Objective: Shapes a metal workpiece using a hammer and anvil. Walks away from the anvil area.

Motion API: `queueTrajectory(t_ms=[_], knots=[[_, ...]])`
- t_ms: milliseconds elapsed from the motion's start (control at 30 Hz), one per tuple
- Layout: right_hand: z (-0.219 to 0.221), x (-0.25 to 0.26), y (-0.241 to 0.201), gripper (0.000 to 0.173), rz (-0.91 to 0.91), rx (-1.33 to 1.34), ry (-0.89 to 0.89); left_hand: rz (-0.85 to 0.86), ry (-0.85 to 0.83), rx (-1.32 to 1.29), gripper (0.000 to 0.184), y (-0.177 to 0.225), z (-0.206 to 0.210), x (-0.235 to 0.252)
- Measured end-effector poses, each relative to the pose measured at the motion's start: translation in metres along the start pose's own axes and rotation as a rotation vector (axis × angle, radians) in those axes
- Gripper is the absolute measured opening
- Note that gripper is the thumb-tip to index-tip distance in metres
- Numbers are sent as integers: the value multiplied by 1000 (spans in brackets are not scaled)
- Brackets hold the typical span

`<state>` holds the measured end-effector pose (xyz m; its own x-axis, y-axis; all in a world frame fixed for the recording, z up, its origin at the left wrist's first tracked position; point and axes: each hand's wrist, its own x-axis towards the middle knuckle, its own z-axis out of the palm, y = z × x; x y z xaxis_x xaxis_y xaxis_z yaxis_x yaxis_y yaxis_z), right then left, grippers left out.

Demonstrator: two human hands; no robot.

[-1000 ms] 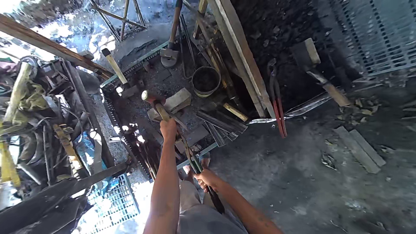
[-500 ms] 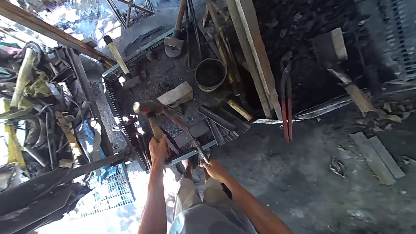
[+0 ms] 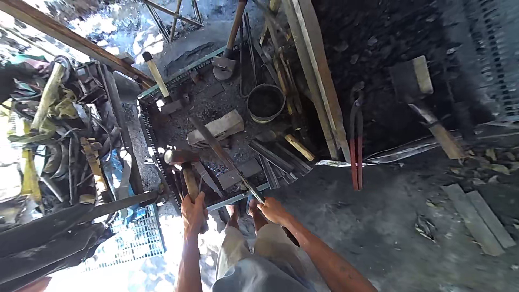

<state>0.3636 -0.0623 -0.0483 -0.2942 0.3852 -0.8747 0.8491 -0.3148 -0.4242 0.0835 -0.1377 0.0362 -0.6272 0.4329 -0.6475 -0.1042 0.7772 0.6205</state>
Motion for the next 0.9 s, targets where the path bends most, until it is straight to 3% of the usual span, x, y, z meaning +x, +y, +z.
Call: queueTrajectory(t_ms=[167,400,600,900], knots=[[-24,39,15,37,69,-101,30,48,-78,79,34,18,27,38],[-38,84,53,51,-47,-106,134,133,-155,283,47,39,80,132],[-36,85,78,60,-250,-114,235,155,-103,453,46,34,92,150],[-40,88,91,59,-223,-209,220,115,-130,459,47,29,93,161]])
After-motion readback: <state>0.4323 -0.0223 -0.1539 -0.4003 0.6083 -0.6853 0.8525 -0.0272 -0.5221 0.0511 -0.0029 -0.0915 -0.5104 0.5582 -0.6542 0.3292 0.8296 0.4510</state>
